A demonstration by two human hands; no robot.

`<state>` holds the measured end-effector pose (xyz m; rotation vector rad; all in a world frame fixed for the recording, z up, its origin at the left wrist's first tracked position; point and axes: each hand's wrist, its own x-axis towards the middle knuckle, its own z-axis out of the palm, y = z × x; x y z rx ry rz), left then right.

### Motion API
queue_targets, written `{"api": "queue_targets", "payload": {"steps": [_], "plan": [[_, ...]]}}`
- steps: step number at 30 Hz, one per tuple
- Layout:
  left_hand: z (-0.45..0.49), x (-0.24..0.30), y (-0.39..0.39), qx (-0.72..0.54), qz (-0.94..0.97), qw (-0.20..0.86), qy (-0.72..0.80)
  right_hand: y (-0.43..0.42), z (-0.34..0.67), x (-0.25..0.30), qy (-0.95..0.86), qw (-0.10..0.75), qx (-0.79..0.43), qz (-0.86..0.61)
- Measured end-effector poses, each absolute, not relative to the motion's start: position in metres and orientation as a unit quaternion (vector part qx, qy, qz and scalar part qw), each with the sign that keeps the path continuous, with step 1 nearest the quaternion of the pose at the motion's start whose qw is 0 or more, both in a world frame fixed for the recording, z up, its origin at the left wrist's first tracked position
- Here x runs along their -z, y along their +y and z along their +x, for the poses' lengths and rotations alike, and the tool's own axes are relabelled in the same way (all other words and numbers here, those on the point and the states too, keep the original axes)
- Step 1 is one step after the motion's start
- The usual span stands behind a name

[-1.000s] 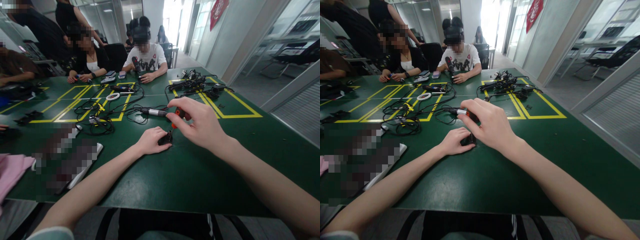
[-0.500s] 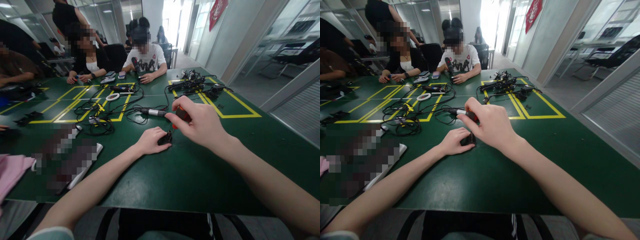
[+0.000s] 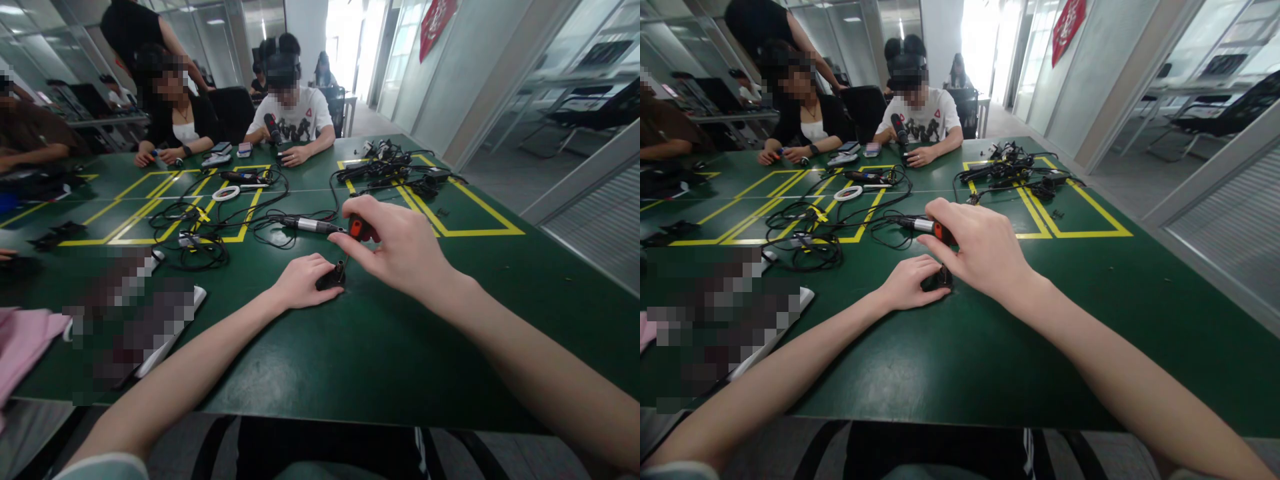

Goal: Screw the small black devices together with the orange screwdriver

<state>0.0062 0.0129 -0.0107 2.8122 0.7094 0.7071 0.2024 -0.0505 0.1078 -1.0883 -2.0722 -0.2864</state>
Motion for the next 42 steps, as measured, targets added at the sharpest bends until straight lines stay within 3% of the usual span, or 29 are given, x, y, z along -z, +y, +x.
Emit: {"api": "queue_targets", "payload": {"steps": [9, 19, 26, 42], "plan": [[0.0058, 0.0124, 0.0137, -0.232, 0.94, 0.079, 0.237, -0.051, 0.2027, -0.1039, -0.815, 0.375, 0.051, -0.438], [0.0063, 0.0113, 0.013, -0.234, 0.94, 0.077, 0.235, -0.052, 0.2045, -0.1057, -0.806, 0.392, 0.05, -0.441], [0.0062, 0.012, 0.0141, -0.233, 0.941, 0.079, 0.231, -0.0511, 0.2055, -0.1042, -0.798, 0.371, 0.113, -0.461], [0.0063, 0.0109, 0.0133, -0.234, 0.94, 0.077, 0.236, -0.0537, 0.206, -0.1126, -0.829, 0.372, 0.06, -0.413]]}}
